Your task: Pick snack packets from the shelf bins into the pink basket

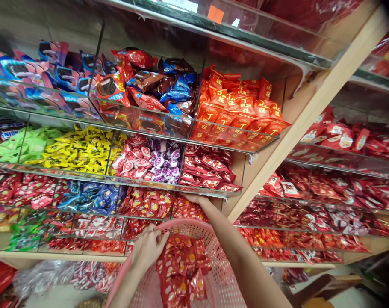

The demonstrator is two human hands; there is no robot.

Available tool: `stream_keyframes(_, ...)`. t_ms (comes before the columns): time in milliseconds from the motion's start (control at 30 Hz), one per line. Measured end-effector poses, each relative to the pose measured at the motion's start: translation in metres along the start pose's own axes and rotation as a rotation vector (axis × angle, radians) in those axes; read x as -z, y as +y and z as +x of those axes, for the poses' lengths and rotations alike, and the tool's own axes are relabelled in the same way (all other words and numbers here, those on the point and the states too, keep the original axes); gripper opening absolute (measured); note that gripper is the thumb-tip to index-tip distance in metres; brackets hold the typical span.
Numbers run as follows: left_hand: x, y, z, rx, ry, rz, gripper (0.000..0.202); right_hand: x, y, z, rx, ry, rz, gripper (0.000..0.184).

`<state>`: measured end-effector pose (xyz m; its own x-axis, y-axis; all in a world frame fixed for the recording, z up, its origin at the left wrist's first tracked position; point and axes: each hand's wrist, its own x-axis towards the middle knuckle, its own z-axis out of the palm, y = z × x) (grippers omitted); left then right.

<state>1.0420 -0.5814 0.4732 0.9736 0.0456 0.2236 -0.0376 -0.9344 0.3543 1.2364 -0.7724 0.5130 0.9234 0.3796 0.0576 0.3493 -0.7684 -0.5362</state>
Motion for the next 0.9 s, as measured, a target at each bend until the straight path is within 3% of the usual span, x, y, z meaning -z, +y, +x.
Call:
stream_keyframes(300,0.002,0.001,-0.002,0.020,-0.009,-0.005,0.049,-0.004,0.004,-0.011,0.057,0.038,0.009,0.036)
stream_keyframes(600,0.001,0.002,-0.001,0.011,0.002,0.010,0.046,-0.001,0.022,-0.027,0.179,-0.170,-0.100,0.041)
stream_keyframes(900,0.001,0.003,-0.002,0.007,0.005,0.013,0.047,-0.007,0.015,-0.042,0.130,-0.109,-0.198,0.048)
